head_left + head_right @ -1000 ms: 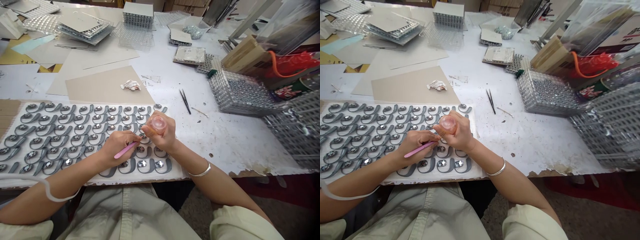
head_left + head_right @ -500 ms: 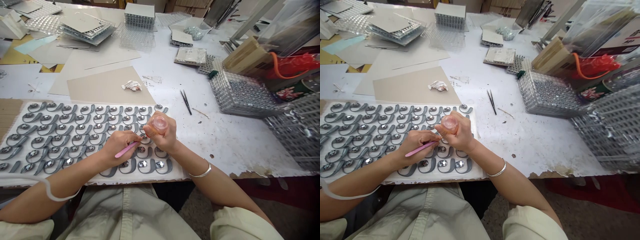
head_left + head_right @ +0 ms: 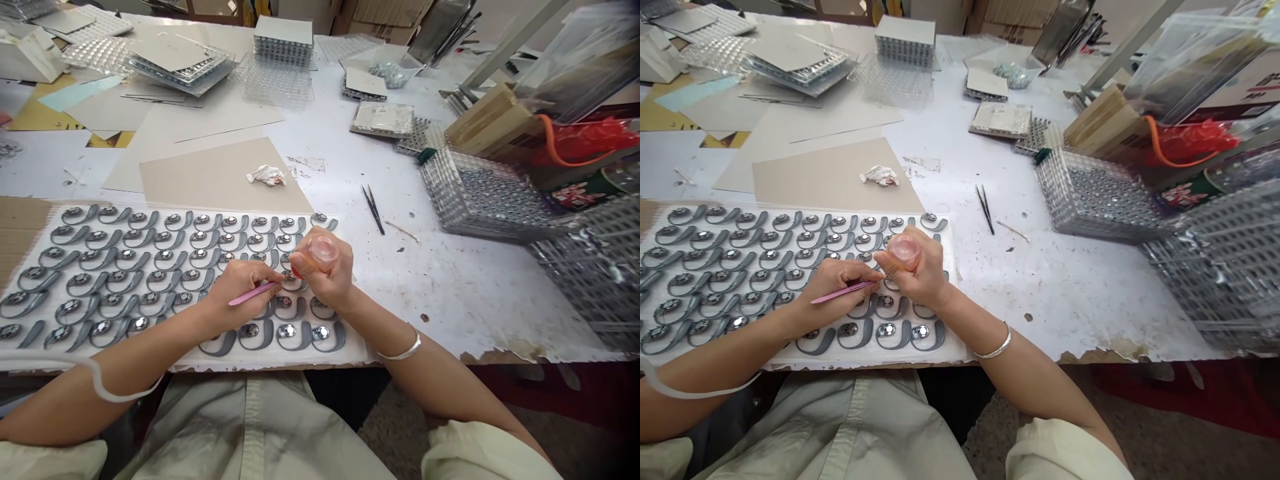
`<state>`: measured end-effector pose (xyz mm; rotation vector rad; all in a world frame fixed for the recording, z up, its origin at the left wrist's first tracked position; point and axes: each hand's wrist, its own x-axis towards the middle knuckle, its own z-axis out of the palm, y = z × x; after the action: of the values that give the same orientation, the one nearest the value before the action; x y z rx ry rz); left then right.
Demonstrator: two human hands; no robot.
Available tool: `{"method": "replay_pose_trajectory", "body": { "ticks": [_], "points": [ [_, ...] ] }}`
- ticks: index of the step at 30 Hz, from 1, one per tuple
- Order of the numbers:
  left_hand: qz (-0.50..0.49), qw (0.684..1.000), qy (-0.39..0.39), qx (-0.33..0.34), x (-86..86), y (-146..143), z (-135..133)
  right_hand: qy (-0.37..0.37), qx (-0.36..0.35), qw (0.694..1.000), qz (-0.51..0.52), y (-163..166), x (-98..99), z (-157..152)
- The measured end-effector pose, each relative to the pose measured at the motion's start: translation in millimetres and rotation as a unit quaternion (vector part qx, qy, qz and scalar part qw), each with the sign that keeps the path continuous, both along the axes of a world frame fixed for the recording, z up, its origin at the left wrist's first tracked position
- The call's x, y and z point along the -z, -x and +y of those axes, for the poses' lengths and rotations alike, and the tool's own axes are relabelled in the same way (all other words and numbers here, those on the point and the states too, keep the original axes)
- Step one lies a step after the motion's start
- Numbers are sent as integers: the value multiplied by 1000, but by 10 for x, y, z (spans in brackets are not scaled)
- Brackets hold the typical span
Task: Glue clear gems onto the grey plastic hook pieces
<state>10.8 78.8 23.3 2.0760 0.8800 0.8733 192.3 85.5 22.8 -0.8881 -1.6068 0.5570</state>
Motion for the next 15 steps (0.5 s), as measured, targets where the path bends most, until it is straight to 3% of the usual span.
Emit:
{"method": "replay_pose_trajectory", "body": {
  "ticks": [15],
  "points": [
    [-1,1000,22,0,3,-17,13,-9,-1,1000,16,7,32,-2]
  ]
}}
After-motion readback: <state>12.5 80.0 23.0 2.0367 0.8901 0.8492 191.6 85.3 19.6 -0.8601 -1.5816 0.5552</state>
